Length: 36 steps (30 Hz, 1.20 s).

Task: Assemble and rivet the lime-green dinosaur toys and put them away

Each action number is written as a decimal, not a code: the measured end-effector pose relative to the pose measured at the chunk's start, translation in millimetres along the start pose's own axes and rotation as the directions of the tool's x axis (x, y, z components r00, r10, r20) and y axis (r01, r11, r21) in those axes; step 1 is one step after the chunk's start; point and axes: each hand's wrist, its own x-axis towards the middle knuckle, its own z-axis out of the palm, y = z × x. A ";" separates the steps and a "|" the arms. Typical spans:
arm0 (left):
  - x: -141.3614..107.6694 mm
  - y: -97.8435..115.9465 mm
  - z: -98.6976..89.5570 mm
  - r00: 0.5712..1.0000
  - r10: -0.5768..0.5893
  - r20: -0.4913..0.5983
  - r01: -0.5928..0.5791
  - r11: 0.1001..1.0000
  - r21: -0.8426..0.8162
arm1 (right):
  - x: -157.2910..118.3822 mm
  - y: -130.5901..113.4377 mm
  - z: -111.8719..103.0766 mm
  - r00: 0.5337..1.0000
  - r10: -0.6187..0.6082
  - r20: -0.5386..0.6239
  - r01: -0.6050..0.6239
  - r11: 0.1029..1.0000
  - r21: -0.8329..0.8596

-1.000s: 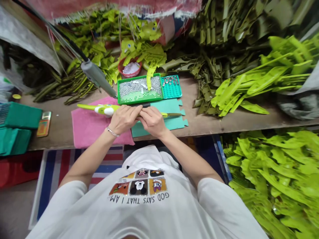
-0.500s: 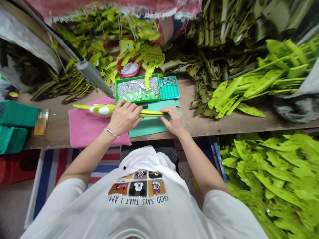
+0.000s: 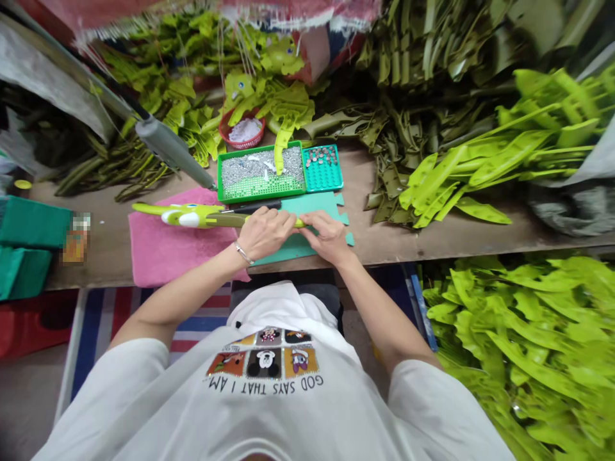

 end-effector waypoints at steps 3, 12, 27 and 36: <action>-7.6 -0.8 -7.9 0.999 -0.033 0.007 0.033 0.999 -0.022 | 1.2 -1.7 -1.9 1.000 -0.017 0.010 0.017 1.000 0.014; -75.7 -24.4 -13.1 0.926 -0.372 0.060 0.365 0.926 0.099 | 4.0 -27.8 -1.1 0.974 -0.144 0.177 0.150 0.988 -0.020; -197.5 -104.4 54.6 0.826 -0.559 0.068 0.558 0.796 -0.237 | 8.0 -40.0 16.9 0.830 -0.236 0.505 0.280 0.960 -0.011; -142.0 -59.8 45.0 0.934 -0.320 -0.157 0.302 0.945 -0.129 | 34.7 13.1 -57.4 0.833 -0.104 0.543 0.198 0.973 -0.118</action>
